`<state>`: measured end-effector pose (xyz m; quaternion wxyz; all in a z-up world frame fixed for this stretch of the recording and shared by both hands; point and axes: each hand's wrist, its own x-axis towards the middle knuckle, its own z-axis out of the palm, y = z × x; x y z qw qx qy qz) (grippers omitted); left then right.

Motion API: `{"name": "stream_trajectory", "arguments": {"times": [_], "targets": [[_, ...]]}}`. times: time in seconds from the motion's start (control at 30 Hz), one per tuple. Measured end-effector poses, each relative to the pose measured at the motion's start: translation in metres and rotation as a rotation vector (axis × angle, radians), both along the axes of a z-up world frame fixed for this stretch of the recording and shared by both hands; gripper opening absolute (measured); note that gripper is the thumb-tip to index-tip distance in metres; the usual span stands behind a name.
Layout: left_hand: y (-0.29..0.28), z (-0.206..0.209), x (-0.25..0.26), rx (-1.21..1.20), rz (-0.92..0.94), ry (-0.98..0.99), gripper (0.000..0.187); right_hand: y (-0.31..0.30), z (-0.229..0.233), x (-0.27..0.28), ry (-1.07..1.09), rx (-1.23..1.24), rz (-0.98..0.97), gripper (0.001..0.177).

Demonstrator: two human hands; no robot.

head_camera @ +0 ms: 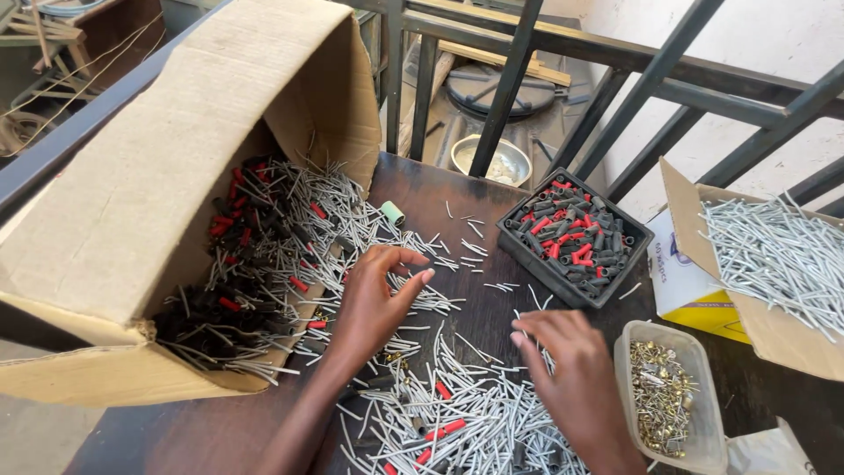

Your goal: Sorting nails and plastic wall plugs into separate containers on a workbench.

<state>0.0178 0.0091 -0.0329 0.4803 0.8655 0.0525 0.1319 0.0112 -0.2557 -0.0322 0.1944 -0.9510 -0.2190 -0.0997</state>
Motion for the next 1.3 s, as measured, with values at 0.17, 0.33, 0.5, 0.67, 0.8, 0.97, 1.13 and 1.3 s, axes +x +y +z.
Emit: {"name": "stream_trajectory", "arguments": {"times": [0.17,0.33,0.5,0.67,0.8,0.97,1.13,1.3], "targets": [[-0.001,-0.02,0.004,0.06,-0.04,-0.075,0.018,0.023,-0.043,-0.01,0.014,-0.063,0.032,0.024],[-0.003,-0.024,0.003,0.164,-0.076,-0.011,0.024,0.041,-0.049,-0.014,-0.03,-0.171,0.038,0.024],[-0.002,-0.046,0.009,0.387,-0.105,0.015,0.021,0.045,-0.05,-0.019,-0.215,-0.302,0.095,0.009],[-0.006,-0.02,-0.002,0.311,-0.215,0.099,0.017,0.023,-0.062,-0.015,-0.15,-0.337,-0.011,0.009],[-0.022,-0.017,-0.009,0.309,-0.395,0.127,0.02,0.007,-0.048,-0.01,-0.071,-0.273,-0.127,0.008],[-0.025,-0.038,-0.001,0.51,-0.535,-0.031,0.014,-0.002,-0.04,-0.01,-0.164,-0.149,-0.08,0.004],[-0.014,-0.025,-0.006,0.472,-0.593,0.009,0.014,-0.002,-0.042,-0.011,-0.102,-0.169,-0.072,0.005],[0.013,0.001,-0.031,0.265,-0.461,0.05,0.023,-0.001,-0.04,-0.014,-0.129,-0.162,-0.04,0.003]]}}
